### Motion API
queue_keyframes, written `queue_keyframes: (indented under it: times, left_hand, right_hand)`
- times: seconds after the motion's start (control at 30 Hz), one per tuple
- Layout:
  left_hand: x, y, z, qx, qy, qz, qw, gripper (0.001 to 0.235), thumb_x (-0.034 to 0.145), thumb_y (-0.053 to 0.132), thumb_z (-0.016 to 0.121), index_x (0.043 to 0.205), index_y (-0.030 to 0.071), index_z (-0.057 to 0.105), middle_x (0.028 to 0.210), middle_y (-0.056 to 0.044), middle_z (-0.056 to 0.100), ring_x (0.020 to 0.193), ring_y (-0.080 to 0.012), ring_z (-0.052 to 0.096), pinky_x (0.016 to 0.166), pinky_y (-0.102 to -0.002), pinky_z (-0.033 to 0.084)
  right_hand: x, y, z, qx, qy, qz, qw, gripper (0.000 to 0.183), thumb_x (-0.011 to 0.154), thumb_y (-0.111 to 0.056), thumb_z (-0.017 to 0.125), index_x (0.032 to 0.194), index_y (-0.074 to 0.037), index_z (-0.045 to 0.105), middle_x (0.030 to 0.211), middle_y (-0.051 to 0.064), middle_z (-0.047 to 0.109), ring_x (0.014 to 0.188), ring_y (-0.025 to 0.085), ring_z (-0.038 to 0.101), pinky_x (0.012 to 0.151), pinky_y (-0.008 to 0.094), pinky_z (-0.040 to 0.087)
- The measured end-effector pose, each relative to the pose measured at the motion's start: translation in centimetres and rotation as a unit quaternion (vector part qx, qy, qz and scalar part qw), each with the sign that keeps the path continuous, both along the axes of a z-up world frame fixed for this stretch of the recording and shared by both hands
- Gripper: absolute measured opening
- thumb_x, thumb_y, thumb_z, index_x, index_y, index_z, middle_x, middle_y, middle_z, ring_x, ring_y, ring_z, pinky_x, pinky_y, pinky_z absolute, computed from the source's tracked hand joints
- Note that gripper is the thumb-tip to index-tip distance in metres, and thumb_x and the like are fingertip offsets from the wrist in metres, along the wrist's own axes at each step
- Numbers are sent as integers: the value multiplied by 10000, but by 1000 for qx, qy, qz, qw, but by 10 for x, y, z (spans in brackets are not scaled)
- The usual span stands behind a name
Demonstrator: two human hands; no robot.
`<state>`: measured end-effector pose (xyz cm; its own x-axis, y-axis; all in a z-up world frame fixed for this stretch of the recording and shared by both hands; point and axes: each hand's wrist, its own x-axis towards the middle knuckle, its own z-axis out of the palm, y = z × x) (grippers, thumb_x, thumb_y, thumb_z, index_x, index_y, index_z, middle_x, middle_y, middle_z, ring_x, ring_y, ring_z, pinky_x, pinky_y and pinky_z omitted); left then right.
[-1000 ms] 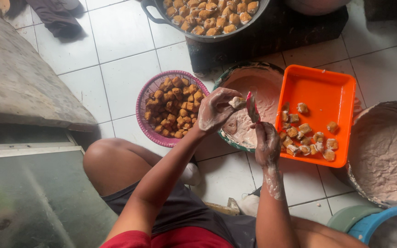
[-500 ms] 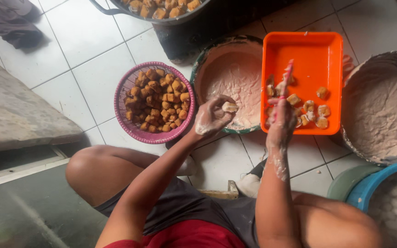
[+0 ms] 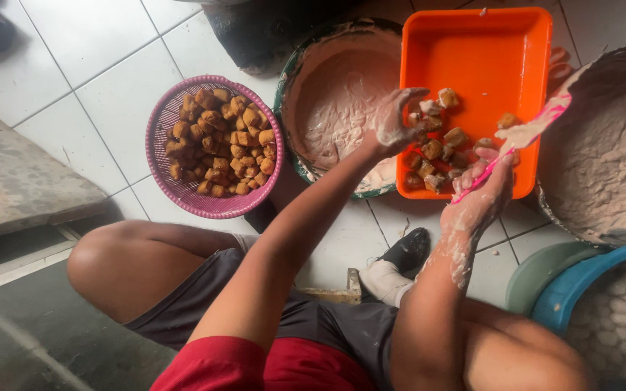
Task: The person sits on the floor and repeatedly picks up small, brown, cylindrical food items from a pink basket. They use a pink spatula to scoop a thick, light-colored paste from a green bowl and coat each item before placing it into an orange tray.
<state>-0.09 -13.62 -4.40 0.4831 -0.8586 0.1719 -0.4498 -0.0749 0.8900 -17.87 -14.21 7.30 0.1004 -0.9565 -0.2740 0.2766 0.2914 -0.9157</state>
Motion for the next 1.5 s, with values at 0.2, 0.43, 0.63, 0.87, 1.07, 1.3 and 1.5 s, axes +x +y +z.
queue_keyframes:
  times: [0.2,0.43,0.63,0.87,1.07,1.3,1.5]
  left_hand:
    - [75,131,-16,40,-127,109,985,286,907,99,734,1188,145,705,1219,-79,737,1189,-259,656,1075,-427,512]
    - [154,300,-50,126,-75,392,908,261,869,54,675,1126,95,661,1073,-102,704,1067,-303,645,958,-438,506]
    - [151,351,-114,254,-15,377,891,268,899,157,686,1157,113,629,1124,-136,661,1141,-345,606,979,-474,502]
    - [140,328,-147,316,45,332,888,720,767,273,783,1406,185,464,1309,-244,527,1228,-477,509,945,-578,461]
    - [144,330,-123,289,13,371,882,348,938,239,689,1238,111,566,1171,-187,641,1111,-406,620,916,-532,509]
    - [117,262,-25,36,4,323,946,303,806,129,827,1004,50,612,966,-149,645,828,-309,676,742,-440,552]
    - [26,213,57,-70,112,143,981,299,820,106,792,1044,34,609,992,-106,668,872,-218,721,760,-324,630]
  right_hand:
    - [25,10,-33,56,212,252,942,547,1098,-533,431,950,-36,607,621,-12,512,504,110,448,454,294,321]
    - [68,61,-120,-231,458,456,728,288,949,-141,535,1173,7,640,954,216,701,931,433,659,799,494,524]
    - [96,72,-130,-240,661,500,506,203,949,-124,584,1073,-6,692,1124,266,690,1010,471,668,859,534,534]
    - [114,63,-110,-190,650,627,385,258,990,-212,635,1023,19,745,1082,279,733,940,430,723,828,498,568]
    - [79,66,-110,6,361,522,773,339,1004,-211,626,1338,-150,624,928,75,687,640,122,525,514,273,425]
    - [76,90,-112,132,74,457,876,297,1005,-268,653,1204,-113,499,801,3,479,547,64,401,425,215,303]
    - [88,109,-84,-30,0,393,919,276,1039,-253,714,1190,-77,565,1012,-51,618,866,17,557,737,187,460]
